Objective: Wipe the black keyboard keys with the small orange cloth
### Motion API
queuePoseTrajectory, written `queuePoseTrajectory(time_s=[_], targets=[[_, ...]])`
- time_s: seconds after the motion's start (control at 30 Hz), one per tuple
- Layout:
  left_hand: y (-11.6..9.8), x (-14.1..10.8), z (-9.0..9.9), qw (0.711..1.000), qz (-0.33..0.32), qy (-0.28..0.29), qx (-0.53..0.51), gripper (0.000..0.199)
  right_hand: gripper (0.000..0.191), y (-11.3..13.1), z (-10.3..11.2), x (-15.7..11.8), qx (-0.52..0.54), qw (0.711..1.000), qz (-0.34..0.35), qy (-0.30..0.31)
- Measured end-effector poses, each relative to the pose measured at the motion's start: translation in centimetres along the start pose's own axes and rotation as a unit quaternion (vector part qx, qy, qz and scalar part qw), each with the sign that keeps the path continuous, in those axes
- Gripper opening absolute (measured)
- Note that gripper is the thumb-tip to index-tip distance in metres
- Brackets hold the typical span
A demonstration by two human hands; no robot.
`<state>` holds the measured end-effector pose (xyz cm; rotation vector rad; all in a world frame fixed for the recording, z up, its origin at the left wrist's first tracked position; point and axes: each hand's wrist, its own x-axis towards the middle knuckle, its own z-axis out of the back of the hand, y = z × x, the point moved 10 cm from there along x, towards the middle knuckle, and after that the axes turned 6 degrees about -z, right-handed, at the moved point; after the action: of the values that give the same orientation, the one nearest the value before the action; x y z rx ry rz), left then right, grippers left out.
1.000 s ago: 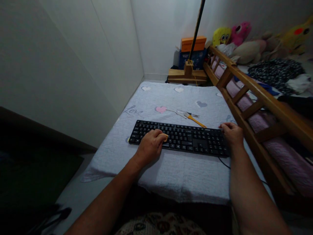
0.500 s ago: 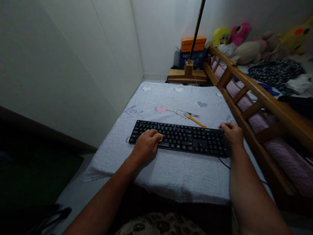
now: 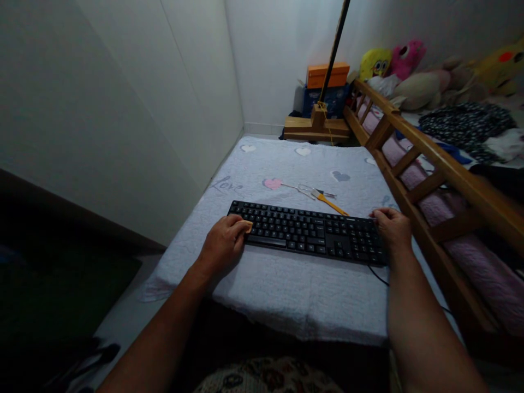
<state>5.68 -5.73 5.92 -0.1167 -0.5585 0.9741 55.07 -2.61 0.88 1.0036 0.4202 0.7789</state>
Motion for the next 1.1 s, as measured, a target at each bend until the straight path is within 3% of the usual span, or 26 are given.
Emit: queuePoseTrajectory(time_s=[0.87, 1.0, 1.1], targets=[[6.7, -3.1, 2.8, 0.995, 0.092, -0.022, 0.036, 0.025, 0.022, -0.3, -0.1, 0.4, -0.014, 1.0, 0.011, 0.001], [6.1, -2.9, 3.1, 0.994, 0.09, -0.035, 0.052, 0.025, 0.023, -0.5, -0.1, 0.5, -0.011, 1.0, 0.01, 0.0], [4.1, -2.4, 3.1, 0.995, 0.069, -0.065, 0.035, 0.025, 0.024, -0.3, -0.1, 0.4, -0.015, 1.0, 0.013, 0.0]])
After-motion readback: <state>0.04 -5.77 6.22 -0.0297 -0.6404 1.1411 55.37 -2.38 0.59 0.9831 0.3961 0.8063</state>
